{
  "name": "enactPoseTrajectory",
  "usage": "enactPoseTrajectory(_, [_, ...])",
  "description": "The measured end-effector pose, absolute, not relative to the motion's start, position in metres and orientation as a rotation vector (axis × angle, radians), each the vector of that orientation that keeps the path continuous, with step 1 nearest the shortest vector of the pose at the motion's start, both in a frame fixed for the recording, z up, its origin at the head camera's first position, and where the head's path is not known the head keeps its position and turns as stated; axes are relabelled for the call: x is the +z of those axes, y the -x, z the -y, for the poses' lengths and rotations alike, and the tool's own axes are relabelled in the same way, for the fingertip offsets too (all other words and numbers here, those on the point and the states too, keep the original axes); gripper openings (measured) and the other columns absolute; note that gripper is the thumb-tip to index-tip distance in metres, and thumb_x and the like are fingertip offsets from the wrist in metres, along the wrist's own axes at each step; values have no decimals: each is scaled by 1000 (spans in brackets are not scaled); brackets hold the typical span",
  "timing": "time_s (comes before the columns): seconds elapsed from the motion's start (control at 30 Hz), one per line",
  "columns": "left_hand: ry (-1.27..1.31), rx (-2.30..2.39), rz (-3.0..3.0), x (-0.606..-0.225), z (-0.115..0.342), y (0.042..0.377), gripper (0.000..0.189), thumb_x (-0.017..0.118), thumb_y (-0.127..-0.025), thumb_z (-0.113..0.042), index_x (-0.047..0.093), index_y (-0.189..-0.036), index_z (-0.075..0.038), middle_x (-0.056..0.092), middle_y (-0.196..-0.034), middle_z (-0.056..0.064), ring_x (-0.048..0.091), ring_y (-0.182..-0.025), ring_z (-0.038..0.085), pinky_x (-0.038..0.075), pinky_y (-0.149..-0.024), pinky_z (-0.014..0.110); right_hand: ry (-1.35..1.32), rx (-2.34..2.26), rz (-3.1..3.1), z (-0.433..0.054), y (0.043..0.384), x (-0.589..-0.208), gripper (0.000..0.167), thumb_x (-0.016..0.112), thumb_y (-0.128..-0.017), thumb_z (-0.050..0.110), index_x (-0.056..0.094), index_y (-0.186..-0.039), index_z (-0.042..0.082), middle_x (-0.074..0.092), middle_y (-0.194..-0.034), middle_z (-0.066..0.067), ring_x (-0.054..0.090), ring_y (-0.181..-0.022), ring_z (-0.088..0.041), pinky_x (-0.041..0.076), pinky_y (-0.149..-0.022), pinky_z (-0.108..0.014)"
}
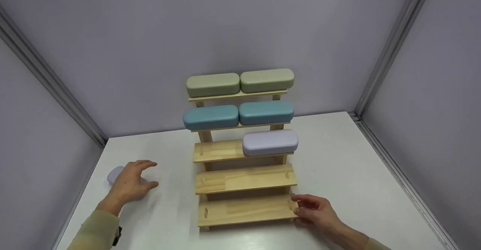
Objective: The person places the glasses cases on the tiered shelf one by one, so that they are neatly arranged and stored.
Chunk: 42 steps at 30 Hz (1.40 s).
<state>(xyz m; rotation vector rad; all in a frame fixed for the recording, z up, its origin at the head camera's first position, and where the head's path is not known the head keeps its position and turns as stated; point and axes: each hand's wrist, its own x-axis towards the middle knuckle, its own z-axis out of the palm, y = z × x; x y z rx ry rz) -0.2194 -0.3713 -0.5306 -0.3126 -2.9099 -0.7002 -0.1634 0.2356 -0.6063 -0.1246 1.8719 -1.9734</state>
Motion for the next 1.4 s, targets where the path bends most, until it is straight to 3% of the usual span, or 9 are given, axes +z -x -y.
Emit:
enactPoseTrajectory(0.3, [241,-650,3080,-547,405,207,84,100,-77,-17,65,-152,-1,55,-160,38,47,-147,66,47,-113,83,153,-2004,-1837,-237,164,-606,53,77,-104,3,58,-150,-14,73,-113,7,74,-100,-5,71,-88,-31])
enactPoseTrajectory(0.47, [255,-564,3114,-553,410,206,87,99,-74,-6,64,-153,-1,52,-162,40,46,-147,69,45,-113,86,123,-1984,-1848,-237,164,-606,54,77,-104,4,58,-151,-14,72,-113,6,73,-100,-5,71,-89,-31])
enactPoseTrajectory(0.63, [217,-510,3123,-560,414,206,78,83,-77,10,65,-152,-1,52,-163,38,46,-148,70,43,-115,87,152,-2000,-1838,-237,164,-608,54,76,-104,3,56,-152,-15,72,-112,6,74,-100,-5,71,-88,-30])
enactPoseTrajectory(0.8, [188,-457,3123,-565,415,207,84,72,-73,17,63,-155,-2,51,-165,36,44,-149,70,41,-114,89,149,-2007,-1839,-237,163,-608,54,76,-105,3,56,-152,-15,71,-112,6,73,-100,-5,71,-87,-30])
enactPoseTrajectory(0.97, [188,-431,3093,-568,412,210,77,79,-80,8,63,-155,-2,54,-163,34,47,-147,68,45,-111,88,133,-2000,-1841,-237,162,-607,53,76,-105,4,59,-151,-13,72,-111,6,73,-100,-5,70,-87,-29])
enactPoseTrajectory(1.13, [163,-433,3056,-571,408,214,69,88,-89,-15,65,-153,-3,60,-153,34,53,-139,65,49,-106,84,115,-1984,-1855,-236,162,-607,52,77,-104,5,62,-150,-10,73,-113,8,72,-102,-4,70,-89,-28])
enactPoseTrajectory(1.4, [-26,-475,3044,-575,405,213,73,88,-95,-48,69,-151,-5,66,-141,34,60,-126,58,52,-100,78,132,-2018,-1834,-236,161,-608,45,77,-103,4,69,-146,-5,73,-114,10,72,-101,-3,70,-87,-28])
